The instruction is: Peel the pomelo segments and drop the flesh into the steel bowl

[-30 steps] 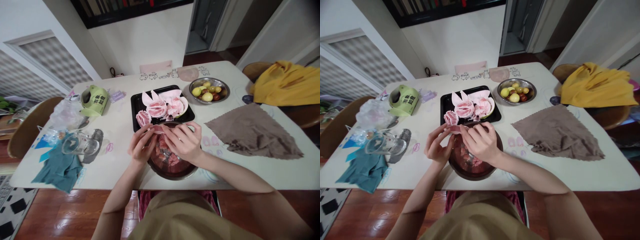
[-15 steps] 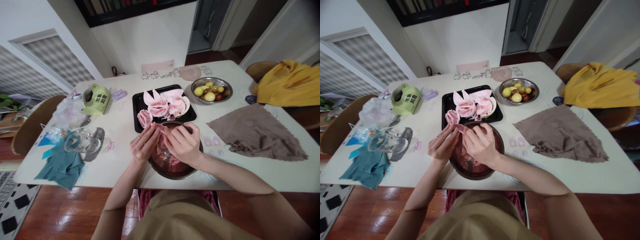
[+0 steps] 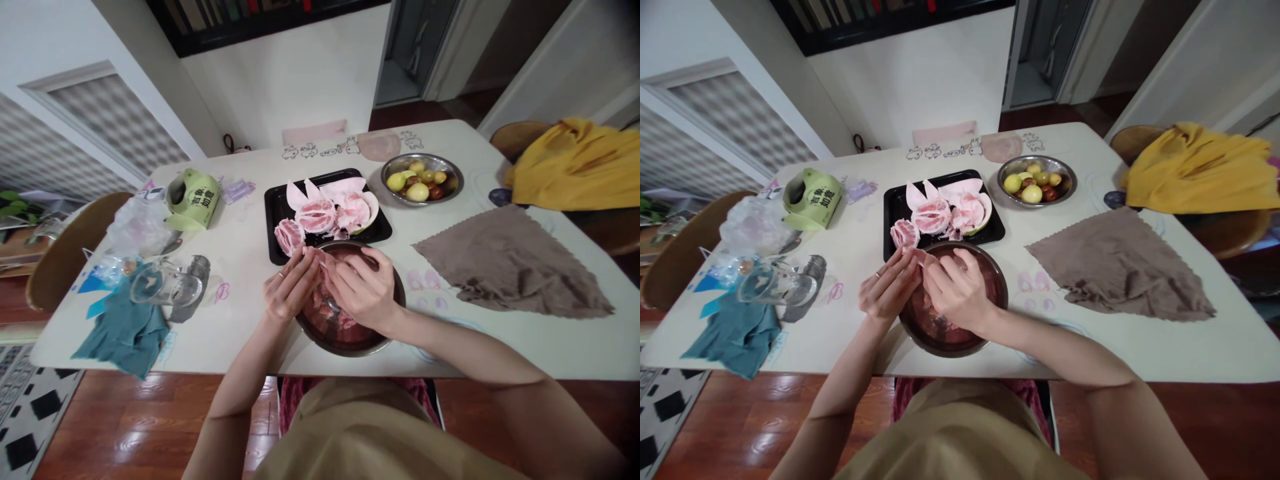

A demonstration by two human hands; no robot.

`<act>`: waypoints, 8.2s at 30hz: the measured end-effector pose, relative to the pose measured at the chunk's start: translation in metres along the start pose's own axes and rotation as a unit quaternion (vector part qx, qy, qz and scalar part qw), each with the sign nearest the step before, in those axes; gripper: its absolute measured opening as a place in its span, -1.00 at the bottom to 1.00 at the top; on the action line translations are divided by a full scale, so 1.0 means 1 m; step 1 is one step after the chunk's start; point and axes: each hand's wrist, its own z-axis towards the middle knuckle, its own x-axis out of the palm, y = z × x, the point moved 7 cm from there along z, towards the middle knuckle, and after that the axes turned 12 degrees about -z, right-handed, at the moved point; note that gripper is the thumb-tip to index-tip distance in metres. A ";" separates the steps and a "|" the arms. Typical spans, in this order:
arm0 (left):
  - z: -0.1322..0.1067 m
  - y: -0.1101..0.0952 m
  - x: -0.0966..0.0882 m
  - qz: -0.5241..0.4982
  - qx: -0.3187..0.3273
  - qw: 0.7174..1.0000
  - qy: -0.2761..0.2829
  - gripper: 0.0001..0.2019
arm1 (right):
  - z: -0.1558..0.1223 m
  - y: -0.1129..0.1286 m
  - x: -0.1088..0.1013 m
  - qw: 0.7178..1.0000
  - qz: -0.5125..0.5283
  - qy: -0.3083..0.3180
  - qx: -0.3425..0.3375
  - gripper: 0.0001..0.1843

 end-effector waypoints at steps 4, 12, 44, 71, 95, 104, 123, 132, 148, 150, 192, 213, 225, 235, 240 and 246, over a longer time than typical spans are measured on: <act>-0.001 -0.004 -0.005 0.001 -0.012 1.000 0.009 -0.40 | -0.005 -0.003 0.001 0.998 0.052 -0.003 0.022 -0.67; 0.000 -0.002 -0.006 -0.007 -0.016 1.000 0.005 -0.41 | -0.010 0.002 0.004 0.995 0.098 0.010 -0.012 -0.48; 0.007 0.007 0.016 -0.018 -0.035 0.997 0.059 -0.65 | -0.011 -0.003 0.015 0.996 0.035 0.081 -0.030 -0.65; 0.027 0.008 0.019 -0.043 -0.142 0.985 -0.093 -0.85 | 0.004 -0.012 0.006 0.999 0.036 0.011 -0.016 -0.68; 0.067 0.024 0.018 -0.156 -0.147 0.970 -0.111 -0.76 | 0.007 -0.051 -0.007 0.994 0.091 -0.049 0.042 -0.45; 0.064 0.030 0.027 -0.115 -0.121 0.983 -0.078 -0.72 | 0.005 -0.052 0.009 0.992 0.111 -0.008 0.051 -0.39; 0.057 0.024 0.032 -0.068 -0.032 0.995 -0.066 -0.77 | 0.001 -0.047 0.013 0.994 0.105 -0.007 0.032 -0.34; 0.050 0.032 0.030 -0.057 0.028 0.998 -0.029 -0.49 | 0.004 -0.053 0.026 0.966 0.196 0.023 0.167 -0.39; 0.055 0.056 0.034 -0.222 -0.242 0.934 -0.144 -0.95 | -0.012 -0.074 0.061 0.835 0.403 0.087 0.364 -0.79; 0.055 0.058 0.034 -0.227 -0.253 0.929 -0.149 -0.94 | -0.011 -0.076 0.056 0.854 0.376 0.079 0.351 -0.79; 0.052 0.041 0.042 -0.352 -0.287 0.883 -0.115 -0.75 | 0.007 -0.066 0.010 0.976 0.133 0.025 0.173 -0.68; 0.054 0.042 0.045 -0.388 -0.361 0.842 -0.098 -0.62 | 0.006 -0.069 0.014 0.942 0.237 0.039 0.233 -0.63; 0.061 0.047 0.037 -0.348 -0.361 0.864 -0.035 -0.76 | 0.007 -0.070 0.013 0.965 0.158 0.048 0.203 -0.63; 0.064 0.040 0.027 -0.307 -0.309 0.894 -0.104 -0.86 | 0.008 -0.056 0.004 0.993 0.060 -0.013 0.100 -0.35; 0.063 0.035 0.022 -0.273 -0.284 0.911 -0.121 -0.83 | 0.002 -0.056 0.004 0.993 0.077 -0.021 0.090 -0.25; 0.065 0.032 0.016 -0.238 -0.232 0.935 -0.126 -0.85 | 0.004 -0.058 0.001 0.990 0.107 -0.032 0.089 -0.23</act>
